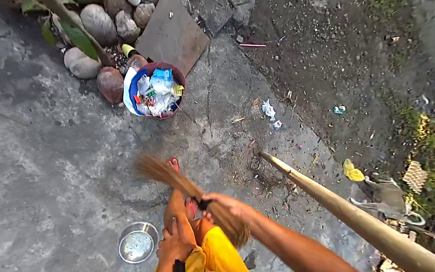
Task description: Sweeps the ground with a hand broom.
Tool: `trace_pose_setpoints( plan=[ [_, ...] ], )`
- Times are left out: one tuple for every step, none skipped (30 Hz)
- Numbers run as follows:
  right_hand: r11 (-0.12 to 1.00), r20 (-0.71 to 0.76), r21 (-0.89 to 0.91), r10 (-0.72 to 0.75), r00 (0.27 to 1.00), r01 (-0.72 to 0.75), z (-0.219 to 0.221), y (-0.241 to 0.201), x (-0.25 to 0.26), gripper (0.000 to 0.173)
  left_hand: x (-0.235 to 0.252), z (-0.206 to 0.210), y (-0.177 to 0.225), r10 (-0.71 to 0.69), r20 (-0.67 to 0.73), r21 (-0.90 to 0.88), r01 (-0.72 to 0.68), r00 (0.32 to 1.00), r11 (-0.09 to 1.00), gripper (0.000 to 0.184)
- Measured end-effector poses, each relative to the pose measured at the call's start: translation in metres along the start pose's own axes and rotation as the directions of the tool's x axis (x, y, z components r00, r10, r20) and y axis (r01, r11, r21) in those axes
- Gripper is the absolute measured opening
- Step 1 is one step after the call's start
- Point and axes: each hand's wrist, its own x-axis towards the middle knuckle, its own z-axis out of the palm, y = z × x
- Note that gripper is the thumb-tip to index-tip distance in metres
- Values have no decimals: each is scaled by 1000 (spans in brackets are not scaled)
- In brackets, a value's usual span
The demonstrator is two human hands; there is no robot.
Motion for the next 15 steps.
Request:
trace_pose_setpoints(
  plan=[
    [995,-69,-2,-98,993,98,-18,-38,1,36,0,-14,3,0,7,14,0,1000,1000,131],
    [967,-175,88,-222,959,239,-37,-74,6,32,1,-26,3,5,21,26,-5,1000,1000,130],
    [890,-295,228,-323,899,395,-53,-105,12,28,2,-38,3,5,37,31,-7,999,1000,129],
    [774,-399,352,-384,833,526,-63,-132,19,26,3,-50,5,9,50,28,-10,999,1000,128],
    [678,-452,414,-427,784,608,-63,-151,26,27,5,-59,8,17,55,26,-18,998,999,128],
    [637,-462,417,-466,754,649,-51,-158,31,28,9,-67,11,26,54,35,-28,998,999,128],
    [644,-446,394,-490,749,656,-33,-155,35,28,13,-73,13,36,51,46,-39,998,998,129],
    [675,-411,370,-497,764,638,-13,-144,35,27,18,-77,16,47,44,58,-49,998,997,129],
    [714,-363,345,-497,788,609,3,-133,29,27,25,-79,20,63,32,76,-65,997,995,129],
    [760,-309,325,-477,823,563,13,-127,15,25,32,-83,26,80,23,103,-82,997,991,128],
    [812,-245,319,-428,870,490,15,-128,-3,24,32,-94,36,78,37,121,-82,996,989,127],
    [853,-190,312,-375,907,418,7,-142,-22,26,29,-108,47,61,51,132,-68,997,989,125],
    [882,-166,281,-344,924,379,-10,-167,-39,29,25,-125,58,44,62,128,-51,997,990,123],
    [893,-177,241,-344,922,380,-32,-199,-51,32,22,-140,68,29,77,126,-39,997,991,121],
    [875,-225,246,-367,903,417,-57,-232,-53,32,23,-153,77,15,96,127,-28,995,992,121]
  ],
)
